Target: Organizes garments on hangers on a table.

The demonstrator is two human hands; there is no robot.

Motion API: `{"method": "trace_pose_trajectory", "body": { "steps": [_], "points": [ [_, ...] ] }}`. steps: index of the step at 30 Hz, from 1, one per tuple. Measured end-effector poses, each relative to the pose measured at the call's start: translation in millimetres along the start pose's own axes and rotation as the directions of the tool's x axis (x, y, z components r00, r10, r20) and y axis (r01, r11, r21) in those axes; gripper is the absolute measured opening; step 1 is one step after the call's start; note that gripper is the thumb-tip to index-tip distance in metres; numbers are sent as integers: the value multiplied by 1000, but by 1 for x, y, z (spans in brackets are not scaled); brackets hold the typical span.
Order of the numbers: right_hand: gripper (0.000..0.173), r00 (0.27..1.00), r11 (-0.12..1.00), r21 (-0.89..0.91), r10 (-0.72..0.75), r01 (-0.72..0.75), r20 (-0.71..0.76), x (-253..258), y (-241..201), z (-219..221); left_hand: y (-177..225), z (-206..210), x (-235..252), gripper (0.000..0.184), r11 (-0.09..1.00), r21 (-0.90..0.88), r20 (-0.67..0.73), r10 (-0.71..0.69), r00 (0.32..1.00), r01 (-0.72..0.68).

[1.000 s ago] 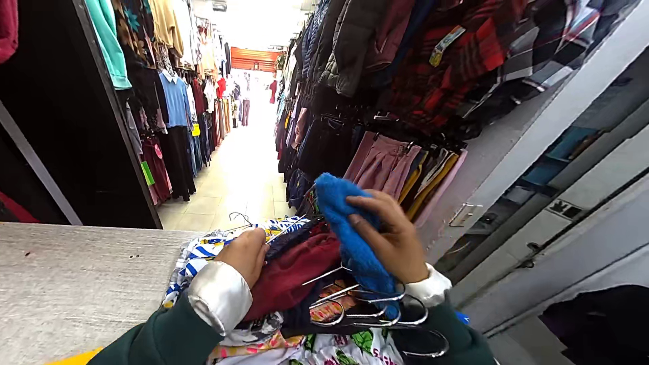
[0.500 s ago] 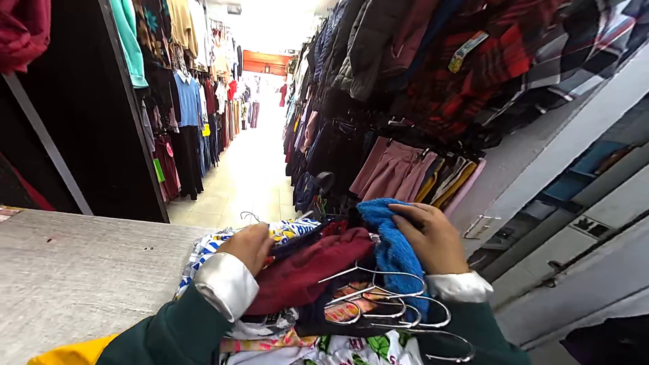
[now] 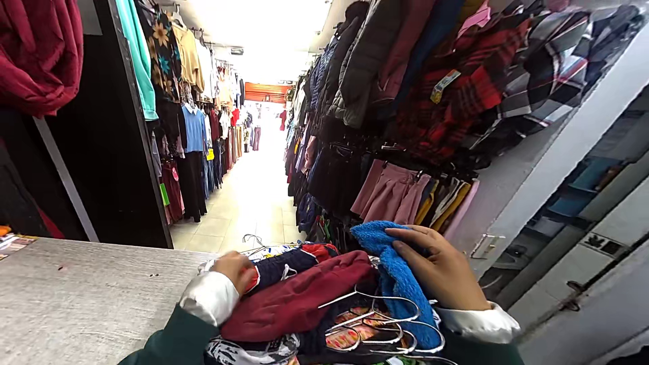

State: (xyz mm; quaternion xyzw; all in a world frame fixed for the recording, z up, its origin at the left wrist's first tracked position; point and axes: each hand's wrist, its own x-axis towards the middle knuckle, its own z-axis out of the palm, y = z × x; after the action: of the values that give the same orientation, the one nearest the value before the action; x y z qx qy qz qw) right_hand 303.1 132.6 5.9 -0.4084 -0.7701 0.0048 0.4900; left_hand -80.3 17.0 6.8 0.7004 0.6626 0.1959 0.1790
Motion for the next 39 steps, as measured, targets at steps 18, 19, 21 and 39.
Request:
{"method": "trace_pose_trajectory", "body": {
  "steps": [18,19,21,39],
  "points": [
    [17,939,984,-177,50,12,341,-9,4,9,65,-9,-50,66,943,-25,435,310,845,-333],
    [16,966,967,-254,68,-3,250,-9,15,1,65,-9,-50,59,942,-16,426,310,850,-336],
    [20,994,955,-296,65,-38,82,-5,24,-19,60,-8,-50,43,942,-48,344,328,880,-333],
    [27,970,981,-27,-191,190,-150,-7,-62,-24,45,1,-41,43,931,-194,278,355,892,-310]
  ]
}}
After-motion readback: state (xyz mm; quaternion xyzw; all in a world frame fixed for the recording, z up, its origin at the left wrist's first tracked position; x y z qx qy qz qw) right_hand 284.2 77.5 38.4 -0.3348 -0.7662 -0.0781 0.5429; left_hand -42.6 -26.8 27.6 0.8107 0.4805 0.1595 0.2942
